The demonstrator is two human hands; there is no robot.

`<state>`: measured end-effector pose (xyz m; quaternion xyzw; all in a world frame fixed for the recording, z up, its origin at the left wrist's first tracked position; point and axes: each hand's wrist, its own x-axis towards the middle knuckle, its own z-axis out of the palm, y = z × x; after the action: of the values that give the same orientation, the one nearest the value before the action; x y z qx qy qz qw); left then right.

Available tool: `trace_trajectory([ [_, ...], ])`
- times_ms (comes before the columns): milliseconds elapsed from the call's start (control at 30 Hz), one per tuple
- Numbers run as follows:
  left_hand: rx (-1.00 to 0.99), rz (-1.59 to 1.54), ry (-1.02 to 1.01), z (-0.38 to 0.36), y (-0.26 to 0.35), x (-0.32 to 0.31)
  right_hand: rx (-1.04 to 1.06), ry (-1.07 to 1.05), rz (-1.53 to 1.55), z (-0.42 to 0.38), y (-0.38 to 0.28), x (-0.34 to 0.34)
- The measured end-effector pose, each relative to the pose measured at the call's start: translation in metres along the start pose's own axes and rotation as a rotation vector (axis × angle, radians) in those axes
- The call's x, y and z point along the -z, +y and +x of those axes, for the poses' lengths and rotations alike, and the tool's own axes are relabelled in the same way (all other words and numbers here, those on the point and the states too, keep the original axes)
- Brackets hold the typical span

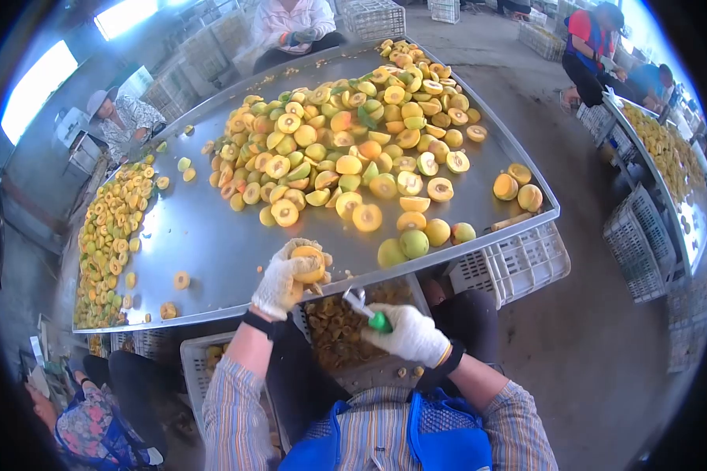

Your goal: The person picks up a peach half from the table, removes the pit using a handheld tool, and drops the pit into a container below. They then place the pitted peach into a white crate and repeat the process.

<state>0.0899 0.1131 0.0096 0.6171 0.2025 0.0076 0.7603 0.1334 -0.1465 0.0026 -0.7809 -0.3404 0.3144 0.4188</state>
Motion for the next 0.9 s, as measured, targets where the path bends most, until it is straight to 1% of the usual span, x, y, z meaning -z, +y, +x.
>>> trace_trajectory([
  [33, -0.149, -0.251, -0.034, -0.017, -0.001, -0.012, -0.034, 0.002, 0.136, -0.002, 0.000, 0.000],
  [67, -0.149, -0.249, -0.035, -0.033, 0.001, -0.021, -0.070, 0.007, 0.270, -0.002, -0.007, 0.006],
  [100, -0.081, -0.360, -0.082, -0.047, 0.004, -0.030, -0.122, -0.004, 0.324, -0.003, -0.016, 0.009],
  [133, -0.011, -0.474, -0.129, -0.061, 0.004, -0.039, -0.125, -0.001, 0.322, -0.006, -0.021, 0.011],
  [200, 0.020, -0.455, -0.105, -0.082, -0.002, -0.054, -0.047, 0.041, 0.345, -0.013, -0.029, 0.011],
  [233, 0.055, -0.462, -0.112, -0.091, -0.003, -0.060, -0.015, 0.056, 0.278, -0.018, -0.038, 0.014],
  [267, 0.089, -0.467, -0.121, -0.099, -0.004, -0.064, -0.019, 0.064, 0.274, -0.022, -0.038, 0.010],
  [300, 0.124, -0.448, -0.169, -0.104, -0.004, -0.067, 0.093, 0.003, 0.403, -0.022, -0.036, 0.006],
  [333, 0.162, -0.408, -0.134, -0.110, -0.005, -0.071, 0.209, -0.041, 0.522, -0.023, -0.035, 0.005],
  [367, 0.193, -0.409, -0.093, -0.117, -0.002, -0.077, 0.221, -0.049, 0.541, -0.027, -0.036, 0.004],
  [400, 0.181, -0.399, -0.109, -0.116, -0.011, -0.077, 0.171, -0.090, 0.598, -0.029, -0.034, 0.001],
  [433, 0.099, -0.352, -0.141, -0.118, -0.013, -0.079, 0.134, -0.048, 0.452, -0.031, -0.031, 0.000],
  [467, 0.057, -0.256, -0.080, -0.115, -0.021, -0.079, 0.102, -0.017, 0.280, -0.033, -0.030, -0.001],
  [500, 0.143, -0.267, -0.074, -0.118, -0.022, -0.080, 0.080, 0.085, 0.183, -0.040, -0.036, -0.002],
  [533, 0.155, -0.216, -0.037, -0.118, -0.023, -0.083, 0.139, 0.136, 0.295, -0.043, -0.032, -0.008],
  [567, 0.122, -0.181, -0.049, -0.122, -0.029, -0.080, 0.071, 0.091, 0.285, -0.044, -0.031, -0.012],
  [600, 0.094, -0.167, -0.026, -0.121, -0.030, -0.089, 0.009, 0.023, 0.346, -0.053, -0.039, -0.003],
  [633, 0.112, -0.183, -0.115, -0.117, -0.039, -0.082, 0.021, 0.047, 0.347, -0.056, -0.038, 0.000],
  [667, 0.131, -0.203, -0.193, -0.116, -0.036, -0.084, 0.034, 0.059, 0.349, -0.058, -0.034, -0.002],
  [700, 0.130, -0.199, -0.206, -0.115, -0.037, -0.093, 0.069, 0.130, 0.298, -0.057, -0.028, -0.006],
  [767, 0.026, -0.109, 0.030, -0.122, -0.040, -0.112, 0.055, 0.176, 0.291, -0.057, -0.025, -0.010],
  [800, 0.028, -0.107, 0.027, -0.128, -0.038, -0.118, 0.045, 0.213, 0.281, -0.058, -0.023, -0.012],
  [867, 0.052, -0.075, 0.084, -0.137, -0.034, -0.127, 0.062, 0.245, 0.242, -0.052, -0.010, -0.018],
  [900, -0.041, -0.089, 0.094, -0.138, -0.036, -0.133, 0.035, 0.240, 0.217, -0.052, -0.009, -0.018],
])
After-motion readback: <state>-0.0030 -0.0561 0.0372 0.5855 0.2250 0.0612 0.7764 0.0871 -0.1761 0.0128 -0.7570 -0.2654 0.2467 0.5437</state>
